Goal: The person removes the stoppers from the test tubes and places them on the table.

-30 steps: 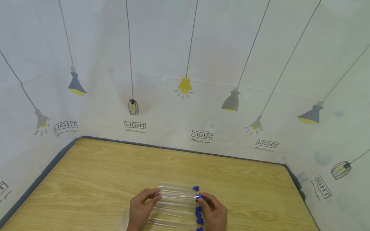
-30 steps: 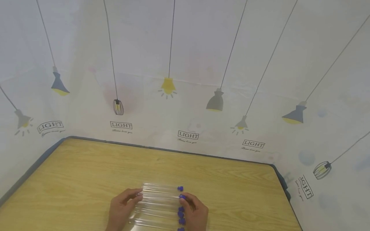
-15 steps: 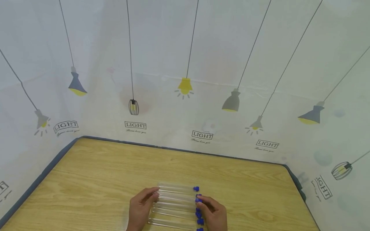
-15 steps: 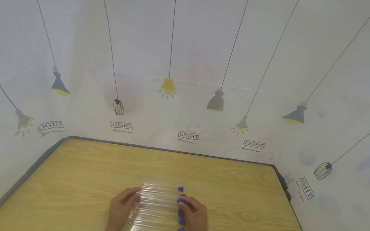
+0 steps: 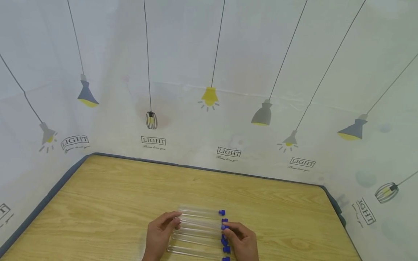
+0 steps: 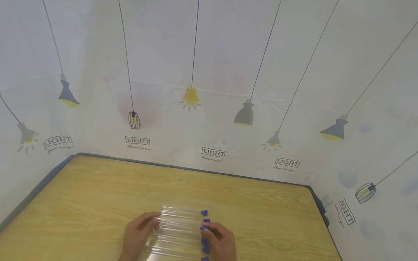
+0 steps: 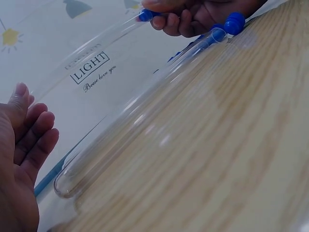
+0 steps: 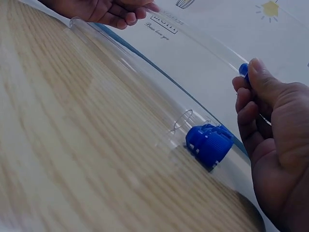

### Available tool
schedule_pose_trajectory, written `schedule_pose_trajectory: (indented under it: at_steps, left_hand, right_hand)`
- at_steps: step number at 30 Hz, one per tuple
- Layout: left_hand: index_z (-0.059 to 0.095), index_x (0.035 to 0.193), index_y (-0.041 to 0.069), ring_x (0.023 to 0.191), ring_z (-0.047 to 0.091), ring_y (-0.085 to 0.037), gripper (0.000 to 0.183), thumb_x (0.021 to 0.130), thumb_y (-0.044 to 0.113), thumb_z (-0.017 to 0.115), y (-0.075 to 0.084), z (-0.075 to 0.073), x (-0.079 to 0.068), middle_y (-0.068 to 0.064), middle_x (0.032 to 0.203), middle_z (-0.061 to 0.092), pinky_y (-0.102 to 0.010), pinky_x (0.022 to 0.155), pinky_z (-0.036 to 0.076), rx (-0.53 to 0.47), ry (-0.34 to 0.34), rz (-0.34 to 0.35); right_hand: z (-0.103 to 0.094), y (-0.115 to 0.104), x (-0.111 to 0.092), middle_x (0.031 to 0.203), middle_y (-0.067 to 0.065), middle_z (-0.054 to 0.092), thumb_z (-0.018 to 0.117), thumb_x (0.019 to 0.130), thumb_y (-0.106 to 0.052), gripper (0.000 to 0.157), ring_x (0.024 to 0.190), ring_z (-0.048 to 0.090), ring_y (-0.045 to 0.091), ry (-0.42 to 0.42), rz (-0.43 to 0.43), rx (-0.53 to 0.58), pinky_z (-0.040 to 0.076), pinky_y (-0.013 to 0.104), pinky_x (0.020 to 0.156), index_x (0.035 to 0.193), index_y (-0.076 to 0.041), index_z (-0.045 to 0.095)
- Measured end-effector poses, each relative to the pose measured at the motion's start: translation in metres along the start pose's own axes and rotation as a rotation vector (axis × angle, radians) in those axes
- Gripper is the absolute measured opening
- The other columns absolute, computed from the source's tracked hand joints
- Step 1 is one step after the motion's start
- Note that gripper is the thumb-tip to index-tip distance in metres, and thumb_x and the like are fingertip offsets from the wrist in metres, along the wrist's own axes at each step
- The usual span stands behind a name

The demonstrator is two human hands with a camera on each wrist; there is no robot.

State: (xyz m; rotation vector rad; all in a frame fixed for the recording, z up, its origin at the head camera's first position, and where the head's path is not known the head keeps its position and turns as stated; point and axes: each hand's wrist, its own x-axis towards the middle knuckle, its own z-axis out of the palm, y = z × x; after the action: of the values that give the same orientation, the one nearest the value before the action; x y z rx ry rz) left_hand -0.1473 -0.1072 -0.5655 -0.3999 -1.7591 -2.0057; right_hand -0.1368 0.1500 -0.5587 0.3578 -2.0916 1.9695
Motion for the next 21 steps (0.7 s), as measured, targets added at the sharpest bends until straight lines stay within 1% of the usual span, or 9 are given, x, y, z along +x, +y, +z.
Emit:
schedule_pose_trajectory:
  at_steps: [3, 5, 7, 9, 11, 12, 16, 18, 21]
  left_hand:
    - [0.066, 0.097, -0.011, 0.062, 0.062, -0.018, 0.019, 0.081, -0.019, 0.062, 0.001, 0.001, 0.000, -0.018, 0.075, 0.064, -0.025, 0.058, 0.053, 0.000, -0.011, 0.008]
    - [0.066, 0.097, -0.008, 0.062, 0.062, -0.018, 0.018, 0.081, -0.016, 0.063, 0.003, 0.001, 0.000, -0.018, 0.075, 0.064, -0.025, 0.058, 0.053, 0.010, -0.007, -0.008]
    - [0.067, 0.098, -0.005, 0.064, 0.063, -0.017, 0.016, 0.083, -0.011, 0.065, 0.006, 0.001, 0.000, -0.016, 0.076, 0.066, -0.025, 0.059, 0.054, 0.027, 0.002, -0.054]
    - [0.067, 0.098, -0.004, 0.064, 0.063, -0.017, 0.014, 0.084, -0.008, 0.066, 0.007, 0.000, 0.000, -0.018, 0.077, 0.066, -0.026, 0.060, 0.054, 0.044, 0.015, -0.089]
    - [0.067, 0.098, -0.004, 0.065, 0.064, -0.015, 0.012, 0.086, -0.006, 0.065, 0.008, -0.003, 0.001, -0.017, 0.077, 0.066, -0.025, 0.061, 0.054, 0.054, 0.049, -0.119]
    - [0.066, 0.097, -0.004, 0.065, 0.063, -0.014, 0.011, 0.087, -0.005, 0.065, 0.008, -0.005, 0.002, -0.017, 0.077, 0.066, -0.025, 0.060, 0.054, 0.060, 0.078, -0.132]
    - [0.065, 0.097, -0.006, 0.064, 0.063, -0.014, 0.008, 0.089, -0.005, 0.063, 0.008, -0.014, 0.006, -0.016, 0.076, 0.066, -0.023, 0.061, 0.054, 0.060, 0.176, -0.132]
    - [0.065, 0.097, -0.007, 0.064, 0.063, -0.015, 0.009, 0.089, -0.004, 0.063, 0.010, -0.015, 0.007, -0.017, 0.077, 0.065, -0.023, 0.062, 0.054, 0.052, 0.176, -0.141]
    - [0.066, 0.098, -0.006, 0.066, 0.063, -0.015, 0.010, 0.088, -0.004, 0.065, 0.013, -0.013, 0.007, -0.019, 0.078, 0.066, -0.023, 0.062, 0.054, 0.049, 0.153, -0.159]
  right_hand:
    - [0.000, 0.001, -0.001, 0.078, 0.008, 0.068, 0.069, 0.086, -0.002, 0.014, 0.067, 0.063, 0.016, 0.038, 0.035, -0.023, 0.053, 0.026, 0.059, 0.100, 0.003, 0.069]
    - [0.001, 0.002, -0.001, 0.077, 0.008, 0.068, 0.069, 0.086, -0.001, 0.014, 0.067, 0.062, 0.016, 0.055, 0.061, -0.045, 0.053, 0.026, 0.059, 0.099, 0.002, 0.069]
    - [0.002, 0.001, 0.000, 0.077, 0.007, 0.067, 0.069, 0.086, -0.003, 0.013, 0.067, 0.062, 0.016, 0.066, 0.091, -0.056, 0.053, 0.026, 0.059, 0.099, 0.001, 0.070]
    - [0.004, -0.001, 0.000, 0.077, 0.007, 0.067, 0.068, 0.087, -0.002, 0.012, 0.066, 0.062, 0.017, 0.078, 0.098, -0.065, 0.053, 0.026, 0.058, 0.098, 0.001, 0.069]
    - [0.004, -0.003, 0.001, 0.077, 0.007, 0.067, 0.068, 0.087, -0.003, 0.010, 0.067, 0.063, 0.018, 0.114, 0.115, -0.066, 0.053, 0.027, 0.059, 0.097, -0.001, 0.069]
    - [0.002, -0.003, 0.001, 0.077, 0.007, 0.067, 0.068, 0.088, -0.004, 0.010, 0.068, 0.063, 0.019, 0.141, 0.122, -0.065, 0.054, 0.027, 0.059, 0.097, -0.001, 0.070]
    - [-0.007, -0.001, 0.003, 0.079, 0.011, 0.068, 0.069, 0.087, -0.006, 0.010, 0.070, 0.065, 0.020, 0.255, 0.153, -0.073, 0.055, 0.027, 0.062, 0.097, -0.002, 0.070]
    - [-0.010, 0.002, 0.003, 0.081, 0.014, 0.068, 0.069, 0.088, -0.006, 0.012, 0.071, 0.064, 0.019, 0.270, 0.149, -0.075, 0.054, 0.026, 0.063, 0.098, -0.001, 0.070]
    - [-0.010, 0.004, 0.002, 0.085, 0.017, 0.068, 0.069, 0.088, -0.007, 0.014, 0.074, 0.065, 0.018, 0.247, 0.118, -0.077, 0.055, 0.025, 0.066, 0.100, -0.001, 0.070]
